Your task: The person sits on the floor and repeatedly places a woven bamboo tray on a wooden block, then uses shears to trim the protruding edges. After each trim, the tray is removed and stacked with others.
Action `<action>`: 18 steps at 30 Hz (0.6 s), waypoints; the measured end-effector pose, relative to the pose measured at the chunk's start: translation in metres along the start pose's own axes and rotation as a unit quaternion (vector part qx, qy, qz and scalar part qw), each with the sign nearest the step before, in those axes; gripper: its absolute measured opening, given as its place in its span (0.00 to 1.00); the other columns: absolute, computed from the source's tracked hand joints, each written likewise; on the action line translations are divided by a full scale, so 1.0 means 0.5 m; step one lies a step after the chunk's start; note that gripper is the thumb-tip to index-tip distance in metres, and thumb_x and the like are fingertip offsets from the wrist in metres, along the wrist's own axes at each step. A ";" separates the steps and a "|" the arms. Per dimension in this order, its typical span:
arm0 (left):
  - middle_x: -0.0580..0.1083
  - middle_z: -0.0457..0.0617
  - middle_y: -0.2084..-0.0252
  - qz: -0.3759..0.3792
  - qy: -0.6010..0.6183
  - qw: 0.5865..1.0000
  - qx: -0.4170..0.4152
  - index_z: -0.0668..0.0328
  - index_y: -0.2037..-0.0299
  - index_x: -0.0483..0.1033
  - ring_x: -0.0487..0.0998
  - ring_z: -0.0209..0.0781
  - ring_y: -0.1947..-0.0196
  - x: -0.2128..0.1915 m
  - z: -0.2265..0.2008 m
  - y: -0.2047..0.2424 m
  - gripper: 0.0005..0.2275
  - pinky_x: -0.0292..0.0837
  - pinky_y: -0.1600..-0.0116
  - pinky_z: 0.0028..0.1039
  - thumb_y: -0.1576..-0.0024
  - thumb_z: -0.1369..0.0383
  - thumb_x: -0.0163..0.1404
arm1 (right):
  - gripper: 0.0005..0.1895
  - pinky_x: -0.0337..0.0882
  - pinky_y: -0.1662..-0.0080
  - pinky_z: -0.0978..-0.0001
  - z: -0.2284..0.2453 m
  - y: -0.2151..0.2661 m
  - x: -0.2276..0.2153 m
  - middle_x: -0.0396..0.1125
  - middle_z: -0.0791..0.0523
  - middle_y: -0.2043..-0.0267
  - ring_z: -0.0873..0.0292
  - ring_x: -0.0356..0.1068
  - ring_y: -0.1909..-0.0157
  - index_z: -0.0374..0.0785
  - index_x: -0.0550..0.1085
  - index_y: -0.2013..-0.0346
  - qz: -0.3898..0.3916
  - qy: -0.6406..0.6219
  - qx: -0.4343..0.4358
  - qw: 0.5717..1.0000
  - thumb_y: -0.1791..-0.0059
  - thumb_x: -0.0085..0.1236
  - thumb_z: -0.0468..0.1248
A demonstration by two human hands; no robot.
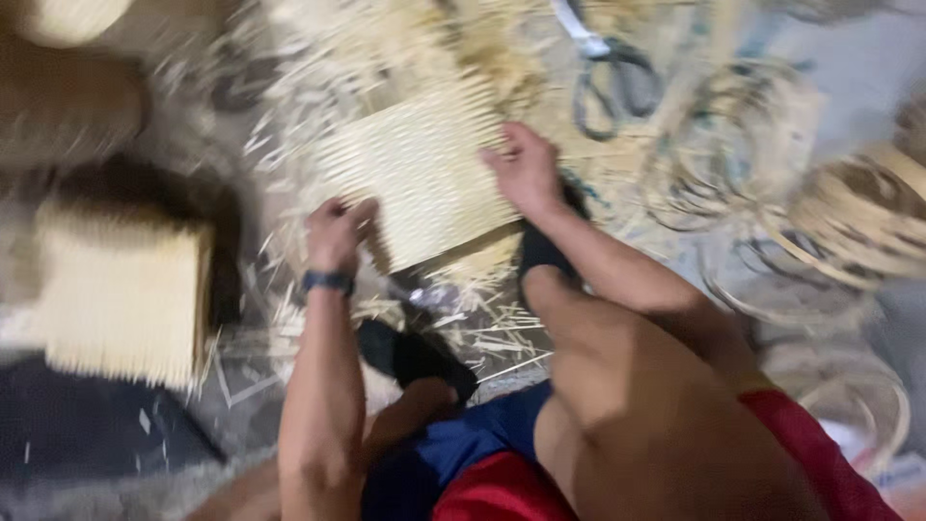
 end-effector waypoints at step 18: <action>0.80 0.50 0.54 -0.015 0.113 0.958 0.263 0.63 0.46 0.76 0.82 0.38 0.55 0.028 -0.218 0.137 0.18 0.82 0.50 0.33 0.41 0.60 0.57 | 0.06 0.68 0.50 0.50 0.086 0.026 -0.480 0.68 0.51 0.69 0.45 0.69 0.59 0.40 0.79 0.68 -0.010 0.392 -0.307 0.867 0.59 0.64 0.31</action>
Point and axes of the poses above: each hand's wrist, its own y-axis away from the middle knuckle, its own x-axis out of the palm, z = x × y, the point moved 1 cm from there along -y, towards the middle knuckle
